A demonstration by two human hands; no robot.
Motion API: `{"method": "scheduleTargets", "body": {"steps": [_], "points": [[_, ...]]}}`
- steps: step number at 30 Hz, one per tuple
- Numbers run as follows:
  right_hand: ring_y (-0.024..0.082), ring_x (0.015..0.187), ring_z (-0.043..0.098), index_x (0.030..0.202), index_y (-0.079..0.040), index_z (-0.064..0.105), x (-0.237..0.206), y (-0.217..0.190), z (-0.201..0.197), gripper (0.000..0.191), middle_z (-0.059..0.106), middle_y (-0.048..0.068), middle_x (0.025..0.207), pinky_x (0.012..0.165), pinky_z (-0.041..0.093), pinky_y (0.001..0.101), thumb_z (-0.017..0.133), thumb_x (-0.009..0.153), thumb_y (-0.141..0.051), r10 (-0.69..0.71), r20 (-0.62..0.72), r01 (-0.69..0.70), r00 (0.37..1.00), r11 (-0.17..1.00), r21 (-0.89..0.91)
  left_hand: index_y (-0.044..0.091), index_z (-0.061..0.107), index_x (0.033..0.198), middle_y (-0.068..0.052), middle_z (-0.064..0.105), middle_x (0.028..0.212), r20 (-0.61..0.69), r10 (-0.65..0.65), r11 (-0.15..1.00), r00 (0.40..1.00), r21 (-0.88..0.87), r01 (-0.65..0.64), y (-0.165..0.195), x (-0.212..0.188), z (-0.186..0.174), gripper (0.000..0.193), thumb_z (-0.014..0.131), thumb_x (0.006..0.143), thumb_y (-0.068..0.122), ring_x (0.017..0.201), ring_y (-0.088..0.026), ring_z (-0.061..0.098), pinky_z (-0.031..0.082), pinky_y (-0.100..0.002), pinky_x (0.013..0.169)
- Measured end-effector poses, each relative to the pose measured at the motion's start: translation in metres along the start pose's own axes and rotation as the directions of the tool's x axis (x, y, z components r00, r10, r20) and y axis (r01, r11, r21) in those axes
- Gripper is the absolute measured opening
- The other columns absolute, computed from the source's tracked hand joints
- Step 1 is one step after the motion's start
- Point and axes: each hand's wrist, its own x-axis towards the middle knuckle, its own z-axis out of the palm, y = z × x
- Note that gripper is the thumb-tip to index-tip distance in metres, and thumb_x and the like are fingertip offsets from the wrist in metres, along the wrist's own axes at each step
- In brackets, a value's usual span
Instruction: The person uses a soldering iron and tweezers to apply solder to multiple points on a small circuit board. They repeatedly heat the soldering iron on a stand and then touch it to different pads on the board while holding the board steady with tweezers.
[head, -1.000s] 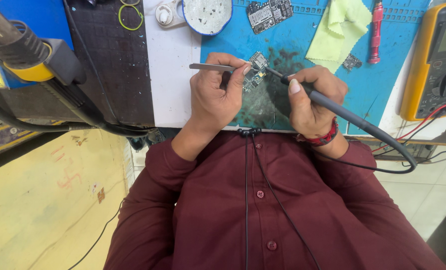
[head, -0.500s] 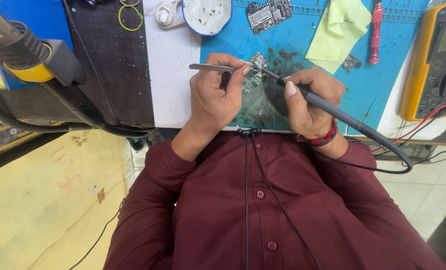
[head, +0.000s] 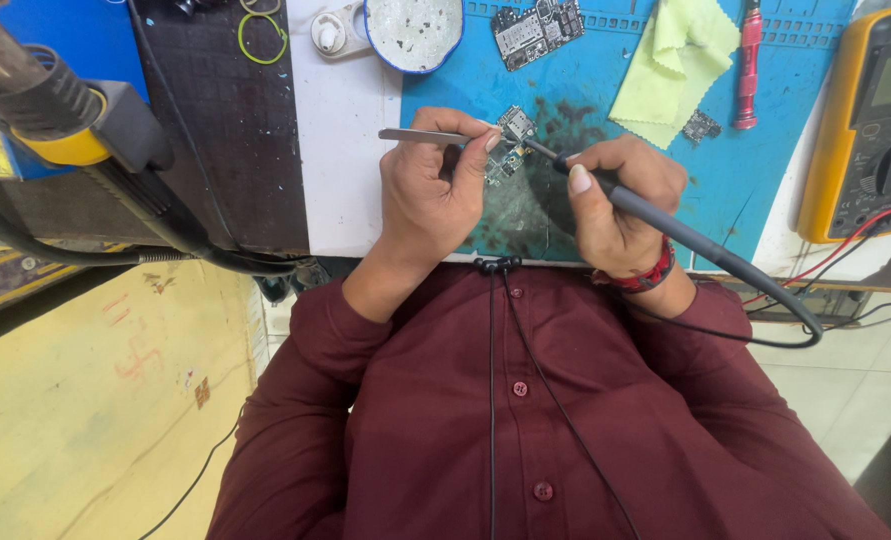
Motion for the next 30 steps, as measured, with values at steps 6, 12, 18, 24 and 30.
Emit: {"method": "scheduleTargets", "body": {"steps": [6, 12, 18, 24, 30], "points": [[0.021, 0.067, 0.064, 0.097, 0.000, 0.065, -0.0008, 0.0003, -0.0010, 0.007, 0.069, 0.011, 0.088, 0.064, 0.046, 0.0297, 0.066, 0.101, -0.005, -0.004, 0.003, 0.004, 1.000, 1.000, -0.005, 0.003, 0.061, 0.106, -0.001, 0.069, 0.079, 0.000, -0.004, 1.000, 1.000, -0.006, 0.004, 0.0005, -0.0004, 0.0002, 0.009, 0.070, 0.105, 0.005, 0.064, -0.004, 0.059, 0.045, -0.021, 0.057], [0.021, 0.066, 0.064, 0.096, 0.000, 0.066, -0.0004, 0.0006, -0.0008, 0.006, 0.069, 0.011, 0.087, 0.063, 0.046, 0.0299, 0.066, 0.100, -0.005, -0.023, 0.018, 0.023, 1.000, 1.000, -0.020, 0.003, 0.061, 0.106, -0.001, 0.068, 0.079, 0.003, -0.004, 1.000, 1.000, -0.004, 0.004, 0.0009, -0.0002, -0.0001, 0.009, 0.070, 0.105, 0.006, 0.064, -0.004, 0.059, 0.045, -0.022, 0.057], [0.019, 0.066, 0.064, 0.097, 0.000, 0.066, -0.0009, -0.0002, -0.0007, 0.008, 0.069, 0.010, 0.087, 0.063, 0.046, 0.0295, 0.066, 0.101, -0.007, 0.017, 0.011, -0.017, 1.000, 1.000, 0.002, 0.003, 0.062, 0.105, -0.001, 0.068, 0.079, -0.002, 0.003, 1.000, 1.000, 0.016, -0.003, 0.0009, -0.0004, -0.0009, 0.009, 0.071, 0.105, 0.006, 0.063, -0.004, 0.058, 0.044, -0.022, 0.057], [0.020, 0.067, 0.064, 0.097, 0.000, 0.066, -0.0018, -0.0005, 0.0001, 0.009, 0.069, 0.011, 0.088, 0.064, 0.046, 0.0297, 0.066, 0.101, -0.007, 0.007, -0.011, -0.007, 1.000, 1.000, -0.014, 0.003, 0.062, 0.105, -0.001, 0.068, 0.079, 0.000, -0.001, 1.000, 1.000, -0.002, 0.001, 0.0006, -0.0007, -0.0001, 0.009, 0.070, 0.105, 0.006, 0.063, -0.004, 0.058, 0.044, -0.022, 0.056], [0.020, 0.066, 0.063, 0.096, 0.000, 0.066, -0.0007, 0.0002, -0.0008, 0.009, 0.069, 0.011, 0.087, 0.063, 0.045, 0.0298, 0.066, 0.100, -0.007, -0.012, 0.008, 0.012, 1.000, 1.000, -0.013, 0.004, 0.062, 0.106, -0.001, 0.067, 0.078, -0.001, 0.009, 1.000, 1.000, 0.007, -0.009, 0.0003, -0.0005, -0.0004, 0.009, 0.070, 0.105, 0.006, 0.063, -0.004, 0.057, 0.044, -0.022, 0.056]]}}
